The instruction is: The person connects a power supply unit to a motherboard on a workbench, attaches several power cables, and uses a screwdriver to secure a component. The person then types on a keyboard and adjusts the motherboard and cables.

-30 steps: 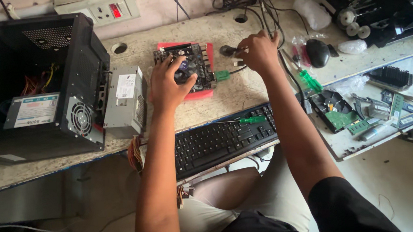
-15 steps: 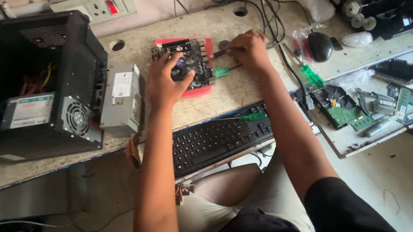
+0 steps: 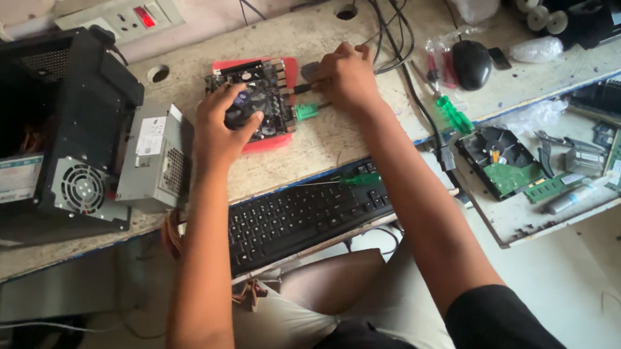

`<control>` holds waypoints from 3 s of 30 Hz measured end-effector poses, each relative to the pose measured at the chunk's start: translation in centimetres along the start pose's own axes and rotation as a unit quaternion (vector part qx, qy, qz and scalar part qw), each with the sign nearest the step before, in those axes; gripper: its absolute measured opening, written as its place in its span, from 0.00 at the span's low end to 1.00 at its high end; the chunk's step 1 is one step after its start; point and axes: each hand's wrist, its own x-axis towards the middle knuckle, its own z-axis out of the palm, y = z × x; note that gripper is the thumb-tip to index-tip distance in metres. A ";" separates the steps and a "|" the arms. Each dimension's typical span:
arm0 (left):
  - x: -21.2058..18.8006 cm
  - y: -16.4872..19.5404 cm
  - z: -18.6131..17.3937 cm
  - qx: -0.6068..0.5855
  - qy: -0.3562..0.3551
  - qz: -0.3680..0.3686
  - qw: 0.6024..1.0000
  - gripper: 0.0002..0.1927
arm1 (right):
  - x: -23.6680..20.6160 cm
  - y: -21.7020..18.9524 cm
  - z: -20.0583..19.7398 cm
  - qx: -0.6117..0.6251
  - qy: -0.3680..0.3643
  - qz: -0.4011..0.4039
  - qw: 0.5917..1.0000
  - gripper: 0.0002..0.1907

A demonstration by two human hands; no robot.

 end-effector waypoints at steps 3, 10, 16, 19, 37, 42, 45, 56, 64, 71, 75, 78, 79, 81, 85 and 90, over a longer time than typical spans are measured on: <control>0.2 0.2 0.6 0.004 0.000 0.014 1.000 0.28 | -0.1 0.4 -0.4 0.033 0.008 -0.001 0.999 0.09; 0.5 0.4 0.8 -0.015 -0.014 0.012 1.000 0.27 | -0.1 1.0 -0.7 0.030 0.014 -0.011 0.999 0.08; 0.3 0.8 0.8 0.000 -0.008 0.022 1.000 0.27 | -0.3 0.9 -0.7 0.040 0.026 -0.003 0.999 0.05; 0.3 0.8 0.6 -0.004 -0.009 0.022 1.000 0.27 | -0.3 0.7 -0.9 0.040 0.034 -0.009 0.999 0.04; 0.0 0.2 0.3 0.003 -0.005 0.014 1.000 0.27 | -0.1 -0.5 -1.3 0.086 0.043 -0.003 0.995 0.06; -0.2 -0.2 0.2 -0.001 -0.002 0.014 1.000 0.28 | 0.1 -0.5 -1.2 0.085 0.062 -0.037 0.994 0.07; -0.4 -0.5 0.3 0.003 -0.004 -0.002 1.000 0.28 | 0.1 -0.4 -1.0 0.081 0.042 -0.003 0.996 0.07; -0.5 -0.7 0.4 0.005 0.001 0.008 1.000 0.28 | -0.1 0.1 0.3 0.066 0.024 0.005 0.998 0.08; -0.4 -0.6 -0.4 -0.027 -0.012 -0.010 1.000 0.28 | 0.0 -0.3 0.4 0.062 0.015 0.011 0.998 0.06; -0.4 -0.8 -0.8 -0.020 -0.023 -0.016 0.999 0.29 | 0.2 -0.9 0.7 0.076 -0.009 0.049 0.996 0.09; -0.4 -1.1 -0.7 -0.026 -0.017 -0.015 0.999 0.28 | 0.2 -0.9 1.0 0.075 -0.006 0.043 0.996 0.09; -0.5 -1.2 -0.7 -0.007 0.000 0.008 1.000 0.28 | 0.3 -0.9 1.3 0.069 0.008 0.029 0.997 0.09; -0.5 -1.2 -0.7 -0.016 -0.004 -0.004 1.000 0.28 | 0.4 -1.0 1.3 0.065 0.004 0.028 0.997 0.09; -0.6 -1.2 -0.7 -0.034 -0.013 -0.028 0.999 0.27 | 0.4 -1.2 1.3 0.056 -0.006 0.025 0.998 0.07; -0.8 -1.3 -0.7 -0.010 0.002 -0.040 0.999 0.28 | 0.4 -2.0 1.1 0.056 -0.006 0.018 0.998 0.08; -1.1 -1.7 -0.6 0.020 0.010 -0.043 0.999 0.29 | 0.2 -3.0 0.2 0.071 0.019 0.038 0.997 0.11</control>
